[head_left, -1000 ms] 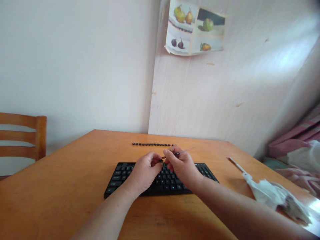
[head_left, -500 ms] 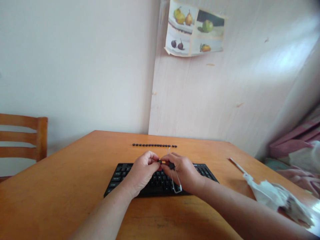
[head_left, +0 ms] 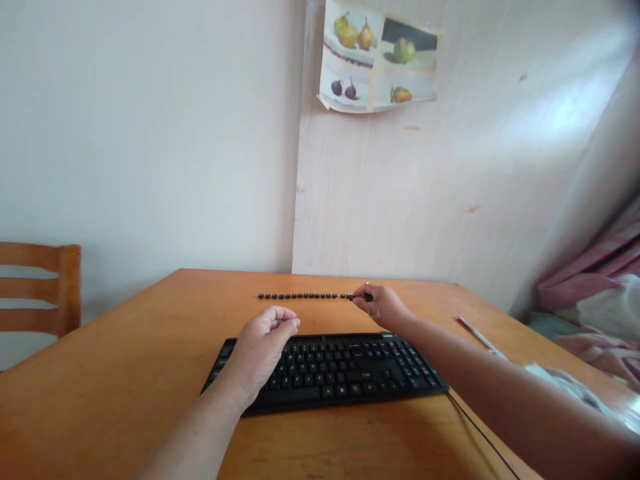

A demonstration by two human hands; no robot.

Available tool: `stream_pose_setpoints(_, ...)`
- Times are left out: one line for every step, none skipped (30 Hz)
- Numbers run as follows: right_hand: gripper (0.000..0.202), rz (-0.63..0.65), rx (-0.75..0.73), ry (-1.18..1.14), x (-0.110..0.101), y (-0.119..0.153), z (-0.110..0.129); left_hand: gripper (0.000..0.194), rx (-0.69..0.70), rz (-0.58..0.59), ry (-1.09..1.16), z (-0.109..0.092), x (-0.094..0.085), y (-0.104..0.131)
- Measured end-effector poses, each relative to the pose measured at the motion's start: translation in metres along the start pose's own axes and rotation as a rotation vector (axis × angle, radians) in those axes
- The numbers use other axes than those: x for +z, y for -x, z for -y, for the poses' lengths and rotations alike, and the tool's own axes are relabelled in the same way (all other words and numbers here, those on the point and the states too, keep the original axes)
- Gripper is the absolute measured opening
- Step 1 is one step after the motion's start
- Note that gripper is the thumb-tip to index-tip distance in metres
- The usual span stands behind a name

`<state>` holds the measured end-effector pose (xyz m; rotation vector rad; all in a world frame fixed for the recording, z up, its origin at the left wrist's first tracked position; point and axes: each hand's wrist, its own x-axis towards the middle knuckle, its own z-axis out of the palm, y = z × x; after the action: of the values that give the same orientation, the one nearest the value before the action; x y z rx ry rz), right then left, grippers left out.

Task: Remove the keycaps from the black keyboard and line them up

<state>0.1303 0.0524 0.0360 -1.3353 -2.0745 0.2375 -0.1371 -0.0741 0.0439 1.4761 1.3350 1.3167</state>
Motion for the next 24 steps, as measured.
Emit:
stream_pose_setpoints(0.020,0.002,0.030,0.022,-0.001,-0.008,-0.014,0.033,-0.003,-0.014,0.001,0.001,-0.001,-0.001)
stream_pose_setpoints(0.020,0.000,0.063,0.041,-0.001,-0.014,-0.027,0.033,-0.007,-0.024,-0.001,0.002,-0.003,-0.001)
stream_pose_setpoints(0.020,0.008,0.091,0.053,0.000,-0.020,-0.038,0.032,-0.010,-0.031,-0.006,0.003,-0.003,-0.002)
stream_pose_setpoints(0.020,0.012,0.118,0.061,0.001,-0.025,-0.049,0.032,-0.014,-0.037,-0.015,0.004,-0.004,-0.002)
stream_pose_setpoints(0.020,0.031,0.131,0.071,0.004,-0.029,-0.058,0.032,-0.019,-0.038,-0.025,0.004,-0.005,-0.002)
stream_pose_setpoints(0.019,0.054,0.133,0.079,0.006,-0.032,-0.066,0.032,-0.023,-0.039,-0.034,0.005,-0.005,-0.002)
stream_pose_setpoints(0.018,0.069,0.135,0.084,0.009,-0.035,-0.072,0.032,-0.028,-0.038,-0.044,0.005,-0.006,-0.002)
stream_pose_setpoints(0.017,0.084,0.133,0.088,0.012,-0.038,-0.077,0.032,-0.032,-0.038,-0.055,0.005,-0.006,-0.002)
stream_pose_setpoints(0.017,0.096,0.132,0.091,0.015,-0.040,-0.082,0.032,-0.037,-0.038,-0.066,0.005,-0.007,-0.003)
stream_pose_setpoints(0.017,0.104,0.131,0.094,0.018,-0.043,-0.085,0.032,-0.042,-0.037,-0.077,0.006,-0.007,-0.003)
stream_pose_setpoints(0.017,0.113,0.130,0.098,0.021,-0.046,-0.088,0.032,-0.047,-0.036,-0.088,0.006,-0.008,-0.003)
stream_pose_setpoints(0.017,0.121,0.128,0.103,0.023,-0.048,-0.090,0.032,-0.053,-0.034,-0.099,0.006,-0.008,-0.004)
stream_pose_setpoints(0.016,0.129,0.123,0.108,0.025,-0.051,-0.091,0.032,-0.056,-0.032,-0.109,0.006,-0.008,-0.004)
stream_pose_setpoints(0.016,0.134,0.117,0.113,0.027,-0.054,-0.093,0.032,-0.058,-0.031,-0.118,0.006,-0.009,-0.004)
stream_pose_setpoints(0.016,0.138,0.110,0.119,0.028,-0.056,-0.094,0.033,-0.059,-0.029,-0.127,0.007,-0.009,-0.004)
stream_pose_setpoints(0.017,0.140,0.104,0.126,0.029,-0.059,-0.096,0.033,-0.061,-0.028,-0.135,0.007,-0.009,-0.005)
stream_pose_setpoints(0.017,0.142,0.098,0.132,0.030,-0.061,-0.097,0.033,-0.063,-0.029,-0.142,0.007,-0.010,-0.005)
stream_pose_setpoints(0.017,0.142,0.094,0.138,0.032,-0.063,-0.099,0.034,-0.064,-0.033,-0.147,0.008,-0.010,-0.004)
stream_pose_setpoints(0.018,0.142,0.091,0.144,0.033,-0.064,-0.100,0.034,-0.067,-0.039,-0.150,0.008,-0.010,-0.004)
stream_pose_setpoints(0.018,0.142,0.090,0.150,0.034,-0.066,-0.102,0.034,-0.072,-0.042,-0.153,0.008,-0.010,-0.004)
stream_pose_setpoints(0.018,0.143,0.090,0.156,0.035,-0.067,-0.103,0.034,-0.076,-0.045,-0.155,0.008,-0.010,-0.004)
stream_pose_setpoints(0.018,0.144,0.092,0.163,0.036,-0.068,-0.104,0.034,-0.080,-0.044,-0.158,0.008,-0.010,-0.005)
stream_pose_setpoints(0.018,0.147,0.094,0.171,0.036,-0.069,-0.105,0.034,-0.087,-0.041,-0.162,0.008,-0.010,-0.005)
stream_pose_setpoints(0.017,0.150,0.097,0.180,0.037,-0.069,-0.105,0.034,-0.094,-0.036,-0.167,0.008,-0.009,-0.005)
